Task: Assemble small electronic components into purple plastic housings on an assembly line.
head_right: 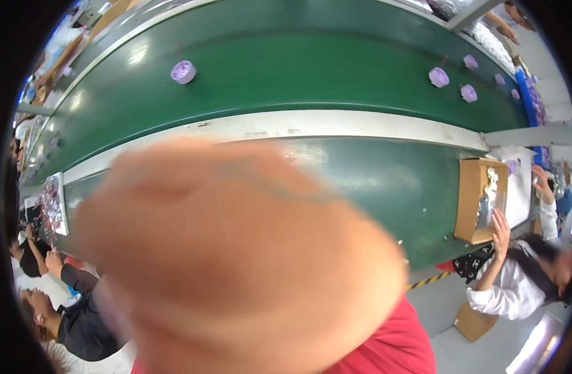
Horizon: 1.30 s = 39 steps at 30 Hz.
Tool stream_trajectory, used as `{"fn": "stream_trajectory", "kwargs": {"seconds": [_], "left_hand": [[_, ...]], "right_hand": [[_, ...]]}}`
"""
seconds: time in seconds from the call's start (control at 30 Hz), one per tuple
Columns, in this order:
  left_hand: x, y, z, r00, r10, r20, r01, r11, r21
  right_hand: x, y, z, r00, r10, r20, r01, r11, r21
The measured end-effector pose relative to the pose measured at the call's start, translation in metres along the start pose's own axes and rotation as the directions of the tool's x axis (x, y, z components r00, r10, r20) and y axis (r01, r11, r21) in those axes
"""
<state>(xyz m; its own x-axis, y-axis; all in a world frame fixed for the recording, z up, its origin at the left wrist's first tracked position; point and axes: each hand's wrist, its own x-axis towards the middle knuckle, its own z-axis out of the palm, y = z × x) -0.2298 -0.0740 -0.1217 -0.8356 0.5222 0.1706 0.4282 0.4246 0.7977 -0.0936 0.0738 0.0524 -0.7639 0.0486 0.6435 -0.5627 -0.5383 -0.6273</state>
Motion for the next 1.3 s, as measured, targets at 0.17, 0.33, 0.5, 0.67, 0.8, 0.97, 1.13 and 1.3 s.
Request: {"fn": "stream_trajectory", "kwargs": {"seconds": [0.17, 0.33, 0.5, 0.67, 0.8, 0.97, 1.13, 1.3], "left_hand": [[0.004, 0.002, 0.002, 0.999, -0.027, 0.042, 0.026, 0.999, 0.018], [0.007, -0.001, 0.002, 0.999, -0.050, 0.005, 0.050, 0.998, 0.024], [0.007, 0.001, 0.002, 0.998, -0.062, -0.001, 0.062, 0.997, 0.037], [0.004, -0.002, 0.002, 0.998, -0.068, -0.006, 0.068, 0.997, 0.030], [0.003, -0.002, 0.003, 0.997, -0.074, -0.004, 0.074, 0.997, 0.018], [0.003, -0.002, 0.002, 0.996, -0.092, 0.006, 0.092, 0.996, 0.012], [0.004, -0.004, 0.002, 0.996, -0.085, -0.001, 0.085, 0.996, 0.000], [0.002, -0.001, 0.001, 0.995, -0.095, 0.004, 0.095, 0.995, 0.002]], "right_hand": [[-0.005, 0.008, 0.006, 0.999, -0.040, -0.036, 0.041, 0.999, 0.036], [-0.019, 0.006, -0.007, 0.994, -0.072, -0.080, 0.075, 0.997, 0.036], [-0.031, 0.003, -0.007, 0.983, -0.088, -0.161, 0.093, 0.995, 0.028], [-0.035, -0.005, -0.016, 0.978, -0.122, -0.170, 0.120, 0.993, -0.020], [-0.039, -0.012, -0.021, 0.975, -0.139, -0.172, 0.133, 0.990, -0.045], [-0.044, -0.018, -0.023, 0.971, -0.156, -0.182, 0.147, 0.987, -0.058], [-0.047, -0.021, -0.025, 0.965, -0.187, -0.184, 0.175, 0.981, -0.080], [-0.047, -0.027, -0.031, 0.956, -0.229, -0.181, 0.213, 0.971, -0.107]]}}
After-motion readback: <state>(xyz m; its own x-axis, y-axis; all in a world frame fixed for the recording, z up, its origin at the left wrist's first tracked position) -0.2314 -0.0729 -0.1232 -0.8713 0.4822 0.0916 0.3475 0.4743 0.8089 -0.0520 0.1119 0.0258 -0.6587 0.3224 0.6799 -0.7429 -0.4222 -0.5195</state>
